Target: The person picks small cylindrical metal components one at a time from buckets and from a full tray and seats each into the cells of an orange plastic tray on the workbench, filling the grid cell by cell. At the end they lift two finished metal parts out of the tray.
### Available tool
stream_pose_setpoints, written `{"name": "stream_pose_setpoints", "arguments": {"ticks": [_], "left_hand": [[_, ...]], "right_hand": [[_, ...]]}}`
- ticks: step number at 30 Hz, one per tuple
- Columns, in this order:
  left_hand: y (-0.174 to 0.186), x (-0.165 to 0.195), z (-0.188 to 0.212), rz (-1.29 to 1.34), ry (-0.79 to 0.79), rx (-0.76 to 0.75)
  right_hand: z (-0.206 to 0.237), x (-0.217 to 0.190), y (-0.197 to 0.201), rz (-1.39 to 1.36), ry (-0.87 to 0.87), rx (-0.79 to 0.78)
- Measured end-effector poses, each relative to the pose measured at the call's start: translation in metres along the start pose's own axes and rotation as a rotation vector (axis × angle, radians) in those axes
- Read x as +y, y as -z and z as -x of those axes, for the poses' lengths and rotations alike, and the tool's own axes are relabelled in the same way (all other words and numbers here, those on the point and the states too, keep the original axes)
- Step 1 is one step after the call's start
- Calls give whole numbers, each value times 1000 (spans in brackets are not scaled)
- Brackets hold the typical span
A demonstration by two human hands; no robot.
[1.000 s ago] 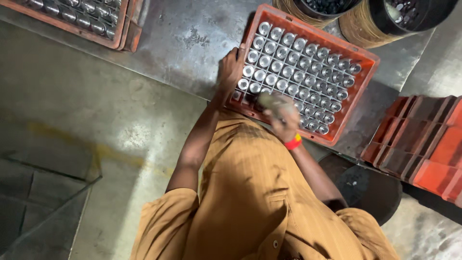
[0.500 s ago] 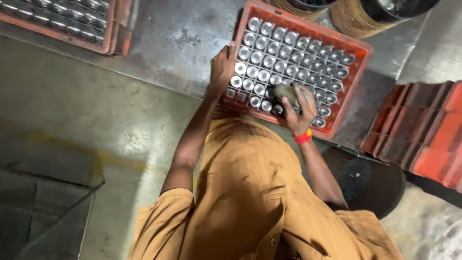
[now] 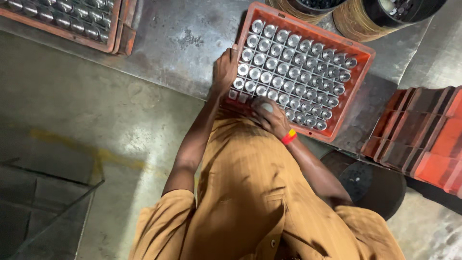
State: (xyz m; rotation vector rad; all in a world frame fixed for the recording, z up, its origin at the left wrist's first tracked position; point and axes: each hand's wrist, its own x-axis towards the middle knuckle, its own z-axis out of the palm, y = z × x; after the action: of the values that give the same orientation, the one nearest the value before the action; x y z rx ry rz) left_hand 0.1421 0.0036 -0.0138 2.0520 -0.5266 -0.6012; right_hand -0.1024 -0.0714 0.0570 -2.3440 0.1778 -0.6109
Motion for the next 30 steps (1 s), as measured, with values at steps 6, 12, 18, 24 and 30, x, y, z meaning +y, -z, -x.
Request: {"name": "stream_pose_setpoints", "arguments": {"ticks": [6, 12, 18, 24, 30], "left_hand": [[-7, -29, 45, -130, -262, 202], [-3, -39, 67, -1, -322, 324], [-3, -40, 73, -68, -484, 392], [-7, -37, 77, 81, -217, 410], [-1, -30, 75, -152, -413, 395]], "right_hand": [[-21, 16, 3, 31, 31, 354], [-44, 11, 4, 10, -55, 226], [-70, 1, -34, -67, 108, 73], [-96, 16, -24, -38, -56, 355], [-113, 23, -20, 23, -24, 104]]}}
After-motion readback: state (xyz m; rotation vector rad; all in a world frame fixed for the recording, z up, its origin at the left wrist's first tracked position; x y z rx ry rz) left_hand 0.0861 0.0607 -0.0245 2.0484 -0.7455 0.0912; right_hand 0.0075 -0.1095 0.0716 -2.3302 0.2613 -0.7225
